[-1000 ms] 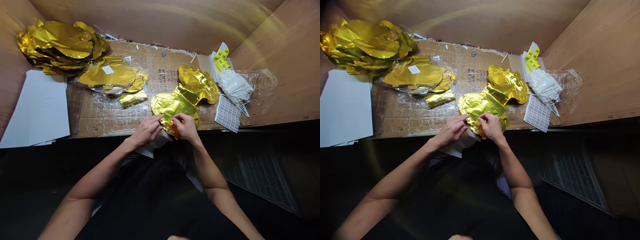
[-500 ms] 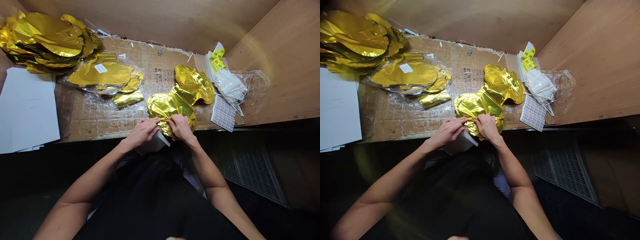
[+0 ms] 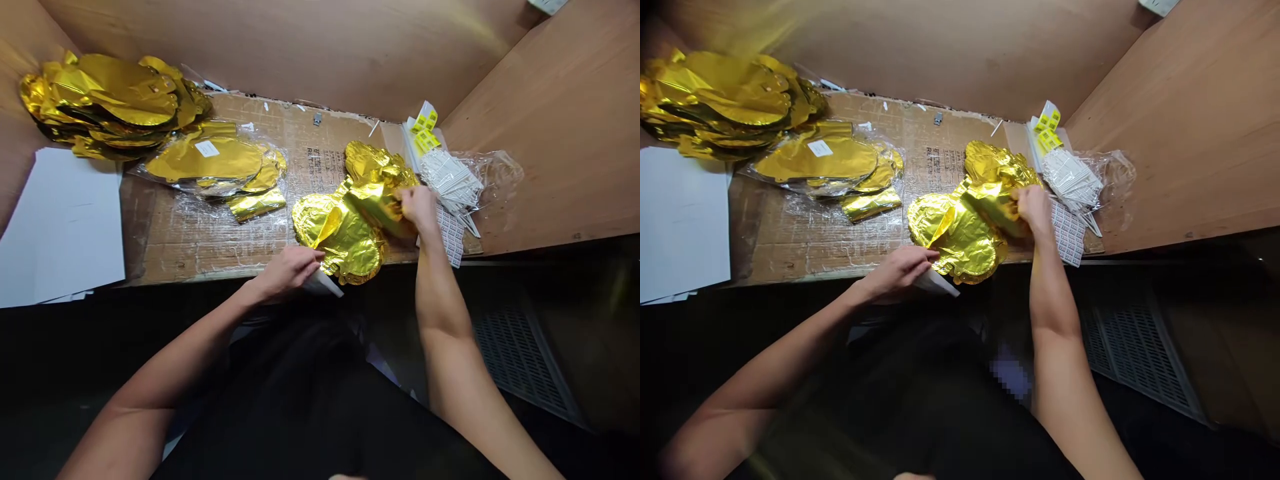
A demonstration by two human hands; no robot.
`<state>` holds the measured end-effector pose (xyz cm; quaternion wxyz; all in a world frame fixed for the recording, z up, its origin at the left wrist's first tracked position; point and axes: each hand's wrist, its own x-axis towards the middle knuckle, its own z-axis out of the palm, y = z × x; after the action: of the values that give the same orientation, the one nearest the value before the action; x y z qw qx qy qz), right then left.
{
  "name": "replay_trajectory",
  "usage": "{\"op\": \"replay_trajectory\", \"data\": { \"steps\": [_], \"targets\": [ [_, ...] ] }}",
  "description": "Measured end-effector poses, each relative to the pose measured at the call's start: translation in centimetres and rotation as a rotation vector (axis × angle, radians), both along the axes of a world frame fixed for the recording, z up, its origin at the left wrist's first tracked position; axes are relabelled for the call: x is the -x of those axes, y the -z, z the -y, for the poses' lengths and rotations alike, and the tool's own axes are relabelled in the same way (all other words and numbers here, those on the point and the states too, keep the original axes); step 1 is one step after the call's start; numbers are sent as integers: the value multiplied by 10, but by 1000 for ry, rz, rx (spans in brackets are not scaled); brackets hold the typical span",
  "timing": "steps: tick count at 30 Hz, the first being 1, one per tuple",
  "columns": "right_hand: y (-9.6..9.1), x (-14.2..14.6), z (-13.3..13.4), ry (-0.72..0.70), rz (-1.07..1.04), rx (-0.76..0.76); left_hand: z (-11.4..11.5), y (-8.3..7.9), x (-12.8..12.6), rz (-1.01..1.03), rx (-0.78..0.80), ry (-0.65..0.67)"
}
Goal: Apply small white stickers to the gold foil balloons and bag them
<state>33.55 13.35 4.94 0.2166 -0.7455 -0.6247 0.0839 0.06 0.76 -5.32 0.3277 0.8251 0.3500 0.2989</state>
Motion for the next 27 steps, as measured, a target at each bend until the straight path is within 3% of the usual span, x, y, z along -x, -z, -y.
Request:
{"op": "replay_trajectory", "data": {
  "steps": [2,4,6,8,10,13,20,27],
  "targets": [
    [-12,-8,-3,104,53,-143,-2,-6,1,127,149,-120],
    [-10,9,17,26,44,-167,-2,-12,1,201,252,-248],
    [3,46,53,-209,-24,-91,-2,-17,-1,253,314,-327],
    [19,86,91,-674,-234,136,-1,-21,-3,314,376,-342],
    [32,114,117,-792,-346,173,-1,-24,-3,354,433,-318],
    [44,128,130,-738,-315,44,0,-29,-3,362,469,-290],
    [62,128,131,-700,83,-355,0,-29,-9,395,459,-345],
    [77,132,133,-716,132,-436,6,-25,-7,339,443,-293]
  ]
}}
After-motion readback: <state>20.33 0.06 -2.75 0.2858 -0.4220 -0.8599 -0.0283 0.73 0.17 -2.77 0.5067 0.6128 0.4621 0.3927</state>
